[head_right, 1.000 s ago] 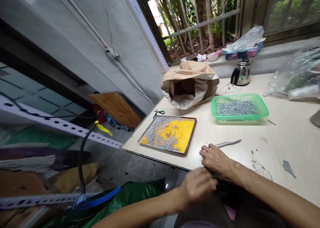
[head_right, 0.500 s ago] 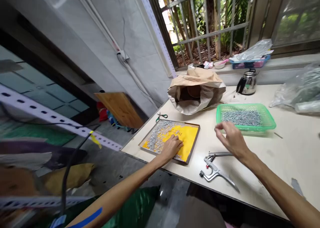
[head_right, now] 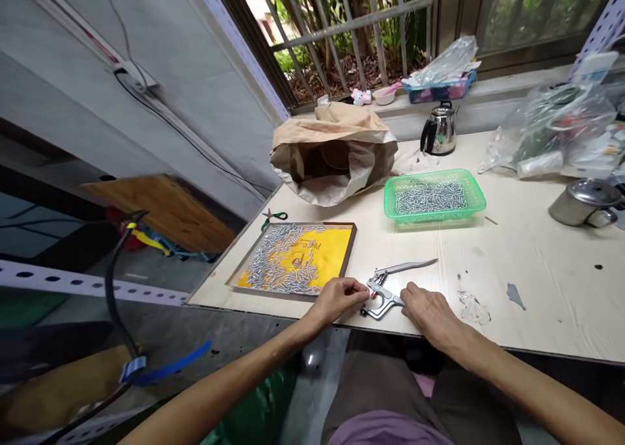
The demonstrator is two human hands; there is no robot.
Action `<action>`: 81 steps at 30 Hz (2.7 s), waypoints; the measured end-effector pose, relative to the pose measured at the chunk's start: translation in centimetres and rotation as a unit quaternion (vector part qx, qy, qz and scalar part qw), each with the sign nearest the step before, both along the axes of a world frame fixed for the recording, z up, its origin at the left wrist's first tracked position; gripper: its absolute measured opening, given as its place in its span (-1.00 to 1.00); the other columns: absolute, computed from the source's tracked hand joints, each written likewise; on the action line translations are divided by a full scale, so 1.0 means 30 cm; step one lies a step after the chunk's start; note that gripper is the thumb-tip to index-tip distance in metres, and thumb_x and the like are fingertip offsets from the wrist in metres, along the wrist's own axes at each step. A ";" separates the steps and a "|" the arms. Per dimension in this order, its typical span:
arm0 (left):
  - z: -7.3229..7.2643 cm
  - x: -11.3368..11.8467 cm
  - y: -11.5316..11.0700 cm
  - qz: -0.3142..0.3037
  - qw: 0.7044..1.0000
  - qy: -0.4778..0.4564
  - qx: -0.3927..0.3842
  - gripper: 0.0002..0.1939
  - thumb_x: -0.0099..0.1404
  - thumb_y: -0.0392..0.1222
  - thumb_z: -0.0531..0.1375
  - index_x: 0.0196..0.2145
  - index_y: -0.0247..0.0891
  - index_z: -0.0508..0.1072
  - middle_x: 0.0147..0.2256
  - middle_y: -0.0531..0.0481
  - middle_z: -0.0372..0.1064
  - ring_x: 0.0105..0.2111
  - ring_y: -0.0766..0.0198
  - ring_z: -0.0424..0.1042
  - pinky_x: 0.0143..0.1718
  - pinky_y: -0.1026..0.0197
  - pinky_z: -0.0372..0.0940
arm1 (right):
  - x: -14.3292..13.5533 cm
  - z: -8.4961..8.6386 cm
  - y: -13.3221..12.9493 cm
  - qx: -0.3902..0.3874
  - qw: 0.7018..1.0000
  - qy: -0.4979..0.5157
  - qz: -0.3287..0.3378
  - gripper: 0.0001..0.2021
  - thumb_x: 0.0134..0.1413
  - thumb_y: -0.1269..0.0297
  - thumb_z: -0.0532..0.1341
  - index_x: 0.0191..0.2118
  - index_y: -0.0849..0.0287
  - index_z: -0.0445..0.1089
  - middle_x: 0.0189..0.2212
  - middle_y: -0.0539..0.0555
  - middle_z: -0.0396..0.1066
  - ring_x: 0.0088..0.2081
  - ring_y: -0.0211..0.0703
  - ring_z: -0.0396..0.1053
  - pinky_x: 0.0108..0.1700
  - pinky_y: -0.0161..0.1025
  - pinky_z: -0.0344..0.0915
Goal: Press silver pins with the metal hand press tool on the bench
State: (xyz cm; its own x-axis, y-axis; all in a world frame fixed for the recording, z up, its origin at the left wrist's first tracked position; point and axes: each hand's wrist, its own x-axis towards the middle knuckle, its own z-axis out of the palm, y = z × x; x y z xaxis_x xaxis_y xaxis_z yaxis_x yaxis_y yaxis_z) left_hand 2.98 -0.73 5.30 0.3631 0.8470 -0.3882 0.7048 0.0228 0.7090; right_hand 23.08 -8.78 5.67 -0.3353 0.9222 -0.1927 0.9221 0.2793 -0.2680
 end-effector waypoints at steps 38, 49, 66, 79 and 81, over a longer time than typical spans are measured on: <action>0.010 0.049 -0.004 -0.077 0.973 0.102 -0.190 -0.83 -0.02 -0.19 0.16 -0.67 -0.31 0.31 -0.75 0.18 0.14 -0.72 0.46 0.13 -0.65 0.37 0.13 | 0.019 -0.041 -0.036 0.061 0.998 -0.004 0.028 -0.77 0.04 0.64 0.01 -0.31 0.15 0.24 -0.34 0.06 0.30 -0.37 -0.16 0.22 -0.43 -0.23 -0.04; 0.020 0.055 0.012 -0.061 0.953 0.115 -0.275 -0.71 -0.06 -0.06 0.28 -0.66 -0.31 0.32 -0.71 0.15 0.22 -0.70 0.46 0.18 -0.68 0.38 0.07 | 0.061 -0.083 -0.018 0.082 0.995 0.051 0.040 -0.93 0.17 0.38 0.07 -0.25 0.14 0.28 -0.28 0.09 0.33 -0.29 -0.13 0.27 -0.38 -0.23 0.12; -0.001 0.044 0.015 -0.042 0.949 0.089 -0.298 -0.48 -0.27 0.19 0.37 -0.67 -0.32 0.31 -0.71 0.15 0.23 -0.71 0.48 0.17 -0.67 0.37 0.08 | 0.151 -0.072 0.102 0.083 0.995 0.042 0.040 -0.15 -0.30 -0.07 0.38 0.12 0.31 0.19 -0.03 0.34 0.29 0.00 0.21 0.21 0.04 0.14 0.11; -0.006 0.044 -0.085 -0.160 0.966 0.122 0.163 -0.75 0.23 -0.05 0.18 -0.24 -0.29 0.45 -0.30 -0.07 0.41 -0.24 0.17 0.38 -0.20 0.14 0.31 | 0.118 -0.042 0.034 0.095 0.992 0.078 0.009 -0.63 -0.10 0.24 0.35 -0.16 0.25 0.31 -0.23 0.17 0.32 -0.19 -0.01 0.23 -0.20 -0.15 0.20; -0.025 0.084 -0.084 -0.244 0.929 0.091 0.264 -0.58 0.20 -0.05 0.23 -0.03 -0.26 0.33 -0.08 -0.17 0.35 -0.05 0.07 0.29 -0.04 0.02 0.26 | 0.112 -0.046 0.029 0.099 0.992 0.074 0.004 -0.60 -0.11 0.26 0.36 -0.13 0.27 0.31 -0.22 0.18 0.33 -0.18 0.01 0.23 -0.17 -0.12 0.22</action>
